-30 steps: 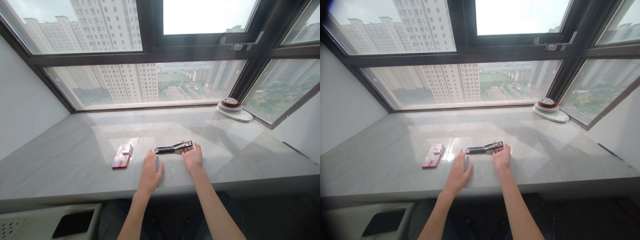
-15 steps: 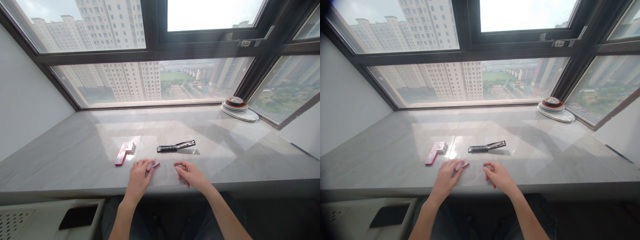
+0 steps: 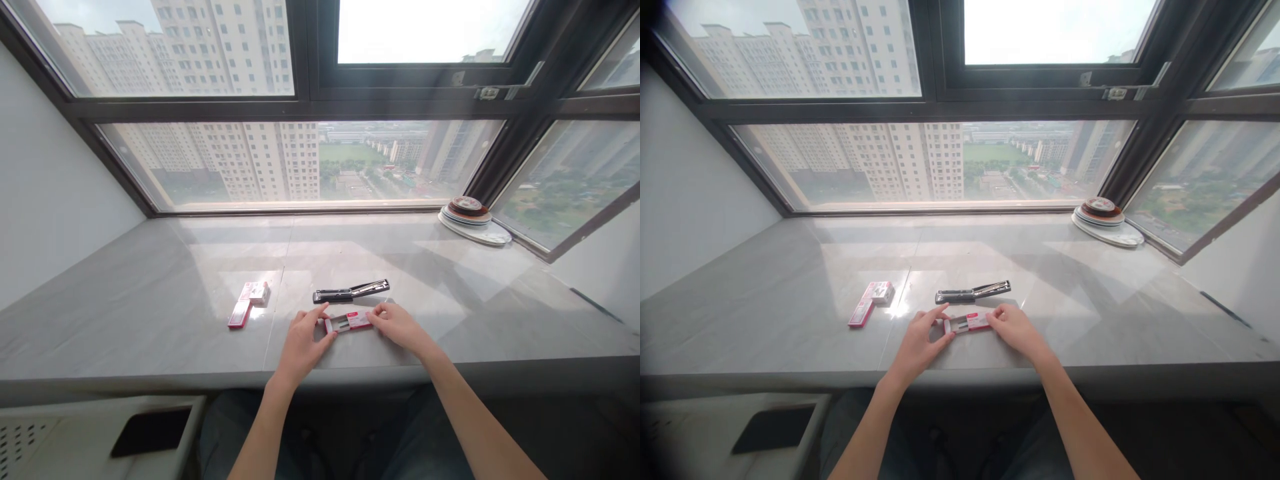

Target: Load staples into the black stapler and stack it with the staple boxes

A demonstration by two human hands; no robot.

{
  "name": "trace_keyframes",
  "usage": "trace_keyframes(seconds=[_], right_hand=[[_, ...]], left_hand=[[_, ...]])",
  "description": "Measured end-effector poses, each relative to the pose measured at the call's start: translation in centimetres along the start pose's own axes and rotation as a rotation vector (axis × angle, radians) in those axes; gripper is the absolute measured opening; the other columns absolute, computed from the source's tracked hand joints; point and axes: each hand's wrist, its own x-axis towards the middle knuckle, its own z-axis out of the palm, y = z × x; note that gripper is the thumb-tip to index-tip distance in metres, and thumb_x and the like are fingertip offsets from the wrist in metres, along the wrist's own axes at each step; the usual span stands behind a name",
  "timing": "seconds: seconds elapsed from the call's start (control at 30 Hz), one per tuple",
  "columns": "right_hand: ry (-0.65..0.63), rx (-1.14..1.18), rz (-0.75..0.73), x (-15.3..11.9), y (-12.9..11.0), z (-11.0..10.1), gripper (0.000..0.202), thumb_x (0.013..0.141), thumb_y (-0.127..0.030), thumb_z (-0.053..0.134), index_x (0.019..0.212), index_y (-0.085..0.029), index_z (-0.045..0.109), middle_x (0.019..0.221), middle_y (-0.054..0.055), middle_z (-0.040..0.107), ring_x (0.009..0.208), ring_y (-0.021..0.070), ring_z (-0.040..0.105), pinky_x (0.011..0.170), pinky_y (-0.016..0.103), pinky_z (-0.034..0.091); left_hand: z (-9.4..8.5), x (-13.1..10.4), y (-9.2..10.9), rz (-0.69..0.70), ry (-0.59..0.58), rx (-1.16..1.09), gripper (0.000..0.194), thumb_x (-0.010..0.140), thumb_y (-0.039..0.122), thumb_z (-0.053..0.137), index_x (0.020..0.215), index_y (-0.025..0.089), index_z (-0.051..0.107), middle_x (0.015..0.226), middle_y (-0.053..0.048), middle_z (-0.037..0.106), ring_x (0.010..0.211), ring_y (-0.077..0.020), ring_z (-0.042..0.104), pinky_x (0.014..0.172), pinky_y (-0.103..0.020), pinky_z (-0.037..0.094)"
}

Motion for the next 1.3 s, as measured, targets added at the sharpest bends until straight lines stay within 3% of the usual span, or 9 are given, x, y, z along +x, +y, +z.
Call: trace_keyframes(seconds=[0.13,0.3,0.43,0.57,0.7,0.8,0.9,1.13,1.3], right_hand=[[0.109,-0.228,-0.236,-0.6,-3.0,-0.3,0.022,0.090,-0.044,0.061,0.094,-0.026,0.073,0.064,-0.001,0.064,0.063,0.0169,0.057,0.059,0.027,0.033],[-0.068,-0.454,-0.454,1.3,-7.2,1.3,0.013,0.084,-0.031,0.069,0.081,-0.031,0.081,0.073,0.002,0.072,0.074,0.0214,0.063,0.065,0.029,0.033],[-0.147,-0.506,-0.518,2.6,-8.2,2.1,0.011,0.076,-0.022,0.071,0.069,-0.028,0.078,0.067,0.004,0.070,0.071,0.0217,0.062,0.067,0.029,0.034],[-0.164,-0.362,-0.508,2.2,-7.2,1.0,0.010,0.079,-0.026,0.068,0.081,-0.027,0.078,0.065,0.000,0.067,0.065,0.0171,0.057,0.066,0.027,0.036],[-0.104,-0.179,-0.412,1.5,-4.0,-1.2,0.016,0.085,-0.033,0.064,0.088,-0.024,0.076,0.064,-0.002,0.061,0.062,0.0152,0.053,0.063,0.026,0.037],[-0.039,-0.126,-0.348,1.0,-1.5,-2.2,0.027,0.088,-0.042,0.062,0.101,-0.024,0.077,0.068,-0.001,0.062,0.064,0.0164,0.054,0.065,0.027,0.041],[-0.064,-0.125,-0.351,0.3,-0.2,-2.0,0.043,0.084,-0.049,0.069,0.119,-0.024,0.074,0.080,0.001,0.068,0.069,0.0172,0.058,0.068,0.028,0.044],[-0.062,-0.214,-0.448,-1.2,-1.7,0.1,0.035,0.087,-0.053,0.070,0.110,-0.027,0.076,0.080,0.000,0.069,0.069,0.0159,0.058,0.065,0.028,0.040],[-0.020,-0.221,-0.459,-1.5,-2.8,0.6,0.040,0.089,-0.060,0.067,0.115,-0.032,0.077,0.081,0.000,0.069,0.068,0.0152,0.058,0.065,0.027,0.038]], left_hand=[[0.0,0.1,0.2,0.021,-0.012,0.014,0.062,0.089,0.027,0.067,0.148,0.035,0.049,0.122,-0.002,0.070,0.111,-0.0238,0.060,0.102,-0.043,0.049],[0.0,0.0,0.1,0.031,0.001,0.031,0.061,0.089,0.027,0.068,0.147,0.036,0.050,0.122,0.000,0.070,0.111,-0.0236,0.060,0.102,-0.043,0.049],[-0.1,-0.1,-0.1,0.036,0.007,0.049,0.060,0.089,0.028,0.068,0.146,0.035,0.051,0.121,-0.001,0.070,0.111,-0.0233,0.061,0.101,-0.042,0.049],[0.0,-0.1,-0.2,0.033,0.013,0.055,0.059,0.089,0.028,0.069,0.145,0.036,0.051,0.121,-0.001,0.071,0.111,-0.0234,0.061,0.101,-0.042,0.050],[0.0,-0.1,-0.3,0.012,0.011,0.031,0.060,0.089,0.028,0.069,0.146,0.035,0.050,0.121,-0.002,0.070,0.110,-0.0237,0.061,0.101,-0.042,0.050],[0.0,0.0,-0.3,-0.001,0.038,0.012,0.061,0.088,0.034,0.071,0.145,0.034,0.050,0.121,-0.002,0.069,0.109,-0.0238,0.061,0.099,-0.041,0.050],[0.2,0.4,0.0,-0.065,0.074,0.014,0.045,0.096,0.040,0.062,0.140,0.030,0.056,0.104,-0.002,0.071,0.100,-0.0226,0.064,0.094,-0.039,0.049],[2.2,0.8,1.6,-0.093,0.033,-0.010,0.026,0.101,0.034,0.051,0.122,0.028,0.065,0.087,0.000,0.072,0.084,-0.0197,0.067,0.085,-0.034,0.045],[0.8,2.1,-0.6,-0.140,0.154,0.110,0.026,0.098,0.040,0.054,0.120,0.029,0.063,0.091,-0.002,0.069,0.088,-0.0217,0.064,0.088,-0.037,0.046]])
